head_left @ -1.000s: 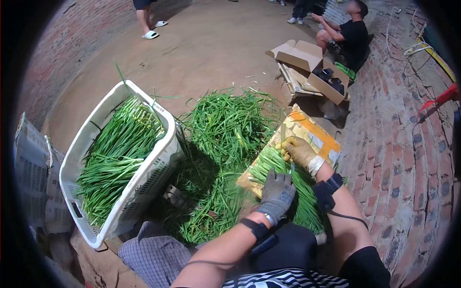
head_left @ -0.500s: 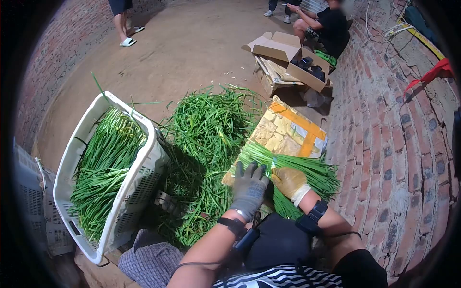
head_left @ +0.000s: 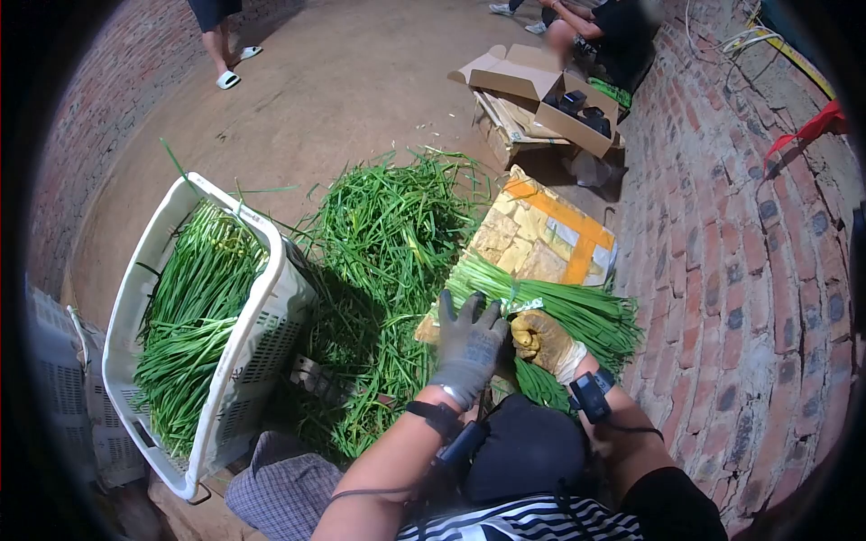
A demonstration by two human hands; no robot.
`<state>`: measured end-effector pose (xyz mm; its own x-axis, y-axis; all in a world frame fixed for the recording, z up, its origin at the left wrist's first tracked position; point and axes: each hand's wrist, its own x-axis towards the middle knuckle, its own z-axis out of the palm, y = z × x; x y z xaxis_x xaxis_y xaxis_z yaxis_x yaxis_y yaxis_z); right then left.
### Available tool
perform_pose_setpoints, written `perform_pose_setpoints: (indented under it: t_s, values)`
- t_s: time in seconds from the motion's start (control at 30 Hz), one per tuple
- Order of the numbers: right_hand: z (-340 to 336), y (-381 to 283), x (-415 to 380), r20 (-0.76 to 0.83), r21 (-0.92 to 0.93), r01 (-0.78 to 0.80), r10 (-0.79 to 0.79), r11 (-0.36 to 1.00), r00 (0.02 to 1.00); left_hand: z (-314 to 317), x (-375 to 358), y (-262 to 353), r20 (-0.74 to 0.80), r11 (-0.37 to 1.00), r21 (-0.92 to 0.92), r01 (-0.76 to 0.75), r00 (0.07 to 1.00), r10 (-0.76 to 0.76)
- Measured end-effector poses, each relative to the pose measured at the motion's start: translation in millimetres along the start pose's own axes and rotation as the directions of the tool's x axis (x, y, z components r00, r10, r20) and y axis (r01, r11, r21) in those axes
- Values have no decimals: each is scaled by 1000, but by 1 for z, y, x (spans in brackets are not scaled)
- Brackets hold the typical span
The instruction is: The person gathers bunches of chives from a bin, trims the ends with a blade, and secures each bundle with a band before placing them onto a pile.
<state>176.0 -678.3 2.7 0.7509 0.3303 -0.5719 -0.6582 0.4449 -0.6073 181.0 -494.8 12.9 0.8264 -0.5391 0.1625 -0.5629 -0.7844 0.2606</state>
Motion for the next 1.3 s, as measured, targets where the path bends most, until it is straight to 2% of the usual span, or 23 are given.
perform_pose_setpoints:
  t_s: [0.03,0.07,0.13,0.17,0.2,0.3,0.33,0.43,0.47,0.53,0.6,0.67,0.7,0.73,0.77,0.83,0.93,1.03,1.07,1.17,1.23,1.27,1.3]
  values:
    - [3,-2,-1,-24,-133,45,-49,990,999,-2,1,0,43,1000,7,1,999,-1]
    - [-8,-1,5,22,-330,72,-69,941,997,-2,2,0,49,1000,-1,3,999,-3]
    - [20,-11,-6,-62,-693,112,-214,712,975,1,1,-1,67,1000,-16,13,998,-12]
    - [33,-17,-13,-81,-830,98,-293,549,953,0,0,-1,76,1000,-16,7,997,-5]
    - [32,-27,-17,-46,-984,25,-383,176,922,-1,0,-1,80,1000,-16,-2,997,3]
    - [37,-46,-27,40,-993,-36,-602,-114,798,-1,0,-1,83,1000,-1,-13,996,13]
    - [35,-46,-29,111,-994,73,-703,-84,703,0,1,-2,82,1000,6,-12,997,11]
    - [34,-35,-24,315,-945,292,-647,-146,694,2,2,-2,84,1000,-13,13,996,-12]
    - [29,-27,-16,367,-926,339,-597,-164,714,4,2,-1,33,1000,-19,0,999,1]
    - [33,-29,-15,370,-925,231,-590,-300,717,9,0,-4,-78,999,-20,-26,997,24]
    - [35,-26,-11,365,-888,86,-577,-452,731,13,-1,-4,-86,999,-30,-20,996,18]
    - [32,-16,-9,245,-892,-15,-513,-451,823,14,-1,-6,-83,998,3,-60,995,60]
    - [29,-24,-1,204,-880,-75,-514,-470,833,14,-1,-7,-84,997,5,-72,994,72]
    - [21,-24,7,268,-884,-31,-562,-466,783,17,-1,-9,-143,996,-13,-89,986,86]
    - [13,-21,11,321,-887,15,-594,-461,738,13,0,-7,-110,997,-35,-74,991,70]
    - [13,-26,12,294,-926,94,-542,-366,787,17,-1,-7,-138,997,-38,-71,988,65]
    - [18,-25,12,294,-927,82,-574,-366,764,20,0,-7,-140,997,-34,-68,988,63]
    - [22,-25,2,292,-939,136,-522,-316,802,21,-1,-7,-158,998,17,-61,985,63]
    - [15,-21,1,339,-919,162,-509,-360,791,23,-1,-7,-156,998,16,-61,986,62]
    - [-4,-11,3,313,-950,216,-676,-226,667,12,1,-2,-138,999,-20,-40,990,37]
    - [-3,-8,-2,139,-971,236,-733,30,666,18,4,-4,-166,999,-17,-48,985,44]
    - [-4,-10,-5,230,-971,203,-751,-129,620,19,4,-5,-157,998,-16,-55,986,52]
    - [3,-18,-10,285,-956,236,-734,-174,616,17,4,-6,-151,998,-12,-63,987,60]
